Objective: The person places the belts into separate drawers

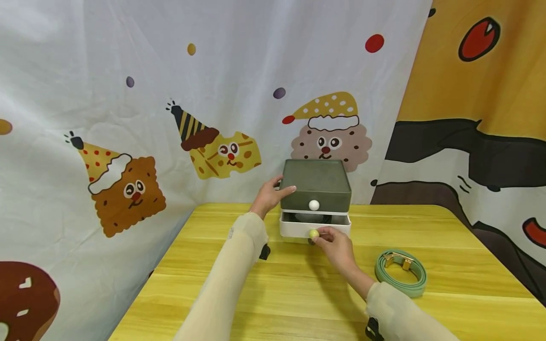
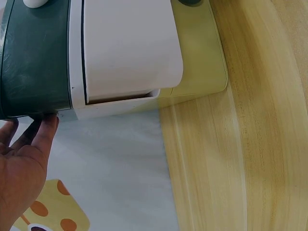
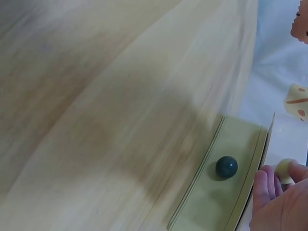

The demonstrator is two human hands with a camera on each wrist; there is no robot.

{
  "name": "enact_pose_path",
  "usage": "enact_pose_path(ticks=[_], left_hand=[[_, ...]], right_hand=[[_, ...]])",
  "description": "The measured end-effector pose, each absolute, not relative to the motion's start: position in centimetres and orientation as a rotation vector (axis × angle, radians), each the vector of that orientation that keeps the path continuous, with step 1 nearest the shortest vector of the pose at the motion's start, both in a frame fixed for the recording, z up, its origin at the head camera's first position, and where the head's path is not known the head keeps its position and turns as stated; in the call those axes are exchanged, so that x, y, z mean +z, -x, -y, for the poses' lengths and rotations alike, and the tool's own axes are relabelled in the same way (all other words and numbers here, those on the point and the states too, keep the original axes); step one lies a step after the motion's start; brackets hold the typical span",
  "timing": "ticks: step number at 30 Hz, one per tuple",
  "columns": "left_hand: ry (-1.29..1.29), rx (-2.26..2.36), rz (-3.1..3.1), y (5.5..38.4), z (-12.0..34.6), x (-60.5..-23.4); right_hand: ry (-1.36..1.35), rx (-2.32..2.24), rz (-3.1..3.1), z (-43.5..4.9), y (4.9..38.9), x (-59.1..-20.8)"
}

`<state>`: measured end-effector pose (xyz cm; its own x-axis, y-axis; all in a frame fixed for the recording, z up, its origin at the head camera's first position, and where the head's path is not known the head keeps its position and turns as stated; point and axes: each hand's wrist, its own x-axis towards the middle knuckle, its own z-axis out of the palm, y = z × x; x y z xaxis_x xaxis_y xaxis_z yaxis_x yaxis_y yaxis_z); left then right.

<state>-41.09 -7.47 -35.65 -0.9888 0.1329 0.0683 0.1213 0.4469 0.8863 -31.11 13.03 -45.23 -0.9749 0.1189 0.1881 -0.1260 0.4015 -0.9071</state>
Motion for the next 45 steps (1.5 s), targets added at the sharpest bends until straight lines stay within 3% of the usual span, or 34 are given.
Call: enact_pose_path(ticks=[45], left_hand=[[-0.236, 1.637, -2.663, 41.1, 7.5, -35.6]], right_hand=[[0.039, 1.723, 2.379, -13.0, 34.5, -45.3]])
